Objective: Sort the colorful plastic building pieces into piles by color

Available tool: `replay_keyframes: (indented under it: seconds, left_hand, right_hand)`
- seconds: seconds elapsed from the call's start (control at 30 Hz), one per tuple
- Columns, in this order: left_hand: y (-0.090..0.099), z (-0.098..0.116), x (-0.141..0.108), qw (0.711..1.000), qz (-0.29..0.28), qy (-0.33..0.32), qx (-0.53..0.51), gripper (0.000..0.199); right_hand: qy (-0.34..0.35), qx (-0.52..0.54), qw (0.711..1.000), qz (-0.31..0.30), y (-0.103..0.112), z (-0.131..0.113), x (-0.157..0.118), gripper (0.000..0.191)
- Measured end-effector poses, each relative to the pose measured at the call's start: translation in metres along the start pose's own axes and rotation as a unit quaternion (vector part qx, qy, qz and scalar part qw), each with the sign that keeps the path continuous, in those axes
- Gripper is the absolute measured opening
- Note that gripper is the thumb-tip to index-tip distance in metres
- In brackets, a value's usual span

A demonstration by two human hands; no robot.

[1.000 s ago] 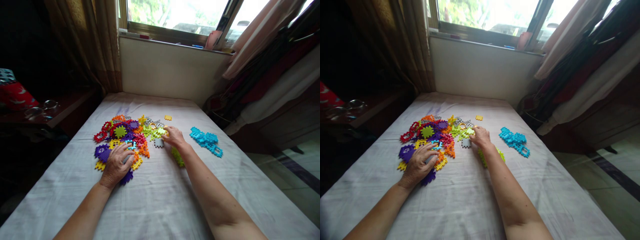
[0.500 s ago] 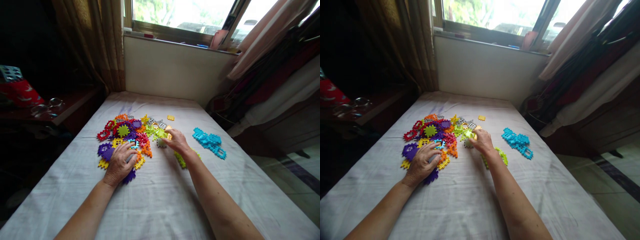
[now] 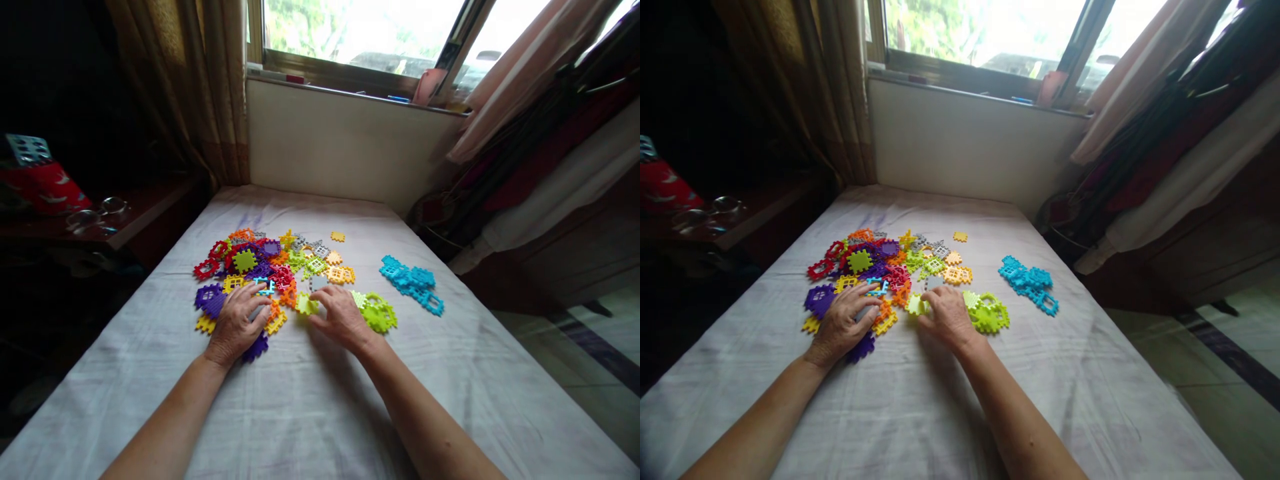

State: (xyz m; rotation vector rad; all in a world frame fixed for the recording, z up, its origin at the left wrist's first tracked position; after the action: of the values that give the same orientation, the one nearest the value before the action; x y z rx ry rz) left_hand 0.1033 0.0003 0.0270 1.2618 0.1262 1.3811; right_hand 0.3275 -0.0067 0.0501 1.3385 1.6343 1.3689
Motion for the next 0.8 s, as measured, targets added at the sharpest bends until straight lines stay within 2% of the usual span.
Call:
replay_keyframes:
  seconds: [0.2,0.3,0.4,0.5,0.57,0.67,0.73,0.8]
  left_hand:
    - [-0.002,-0.001,0.000,1.000,-0.010,0.004,0.004,0.021]
    - [-0.002,-0.002,0.000,1.000,-0.007,0.003,0.001,0.021]
    - [-0.002,-0.002,0.000,1.000,-0.005,0.000,0.001,0.022]
    - [-0.001,-0.003,0.000,1.000,-0.004,-0.005,0.004,0.023]
    - [-0.001,-0.004,0.000,1.000,-0.002,-0.007,0.005,0.023]
    - [-0.001,-0.005,-0.001,1.000,0.004,-0.007,0.004,0.023]
    - [-0.002,-0.006,-0.001,1.000,0.007,-0.010,0.004,0.022]
    - [-0.002,-0.006,-0.001,1.000,0.009,-0.014,0.006,0.022]
  right_hand:
    - [-0.079,-0.018,0.994,0.069,0.026,0.040,-0.030,0.025]
    - [-0.101,-0.038,0.992,0.066,0.028,0.053,-0.047,0.022]
    - [-0.091,-0.037,0.993,0.060,0.025,0.060,-0.057,0.024]
    - [-0.103,-0.019,0.990,0.096,0.028,0.079,-0.061,0.034]
    - [-0.192,-0.029,0.968,0.157,0.035,0.109,-0.064,0.047]
    - [-0.379,-0.056,0.897,0.221,0.044,0.163,-0.078,0.075]
    - [-0.446,-0.046,0.871,0.199,0.042,0.191,-0.083,0.091]
    - [-0.459,-0.032,0.874,0.160,0.035,0.207,-0.081,0.099]
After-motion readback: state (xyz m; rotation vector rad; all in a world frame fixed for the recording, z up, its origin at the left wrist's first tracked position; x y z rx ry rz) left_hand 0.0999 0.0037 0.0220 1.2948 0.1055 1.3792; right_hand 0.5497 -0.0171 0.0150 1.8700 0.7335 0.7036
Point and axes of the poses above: each hand's wrist, its own x-axis towards the middle knuckle, its own y-axis out of the back of the hand, z = x × y, the point moved 4 cm from there along x, towards the middle knuckle, and after that the axes turned 1 degree about -z, right-handed, at the moved point
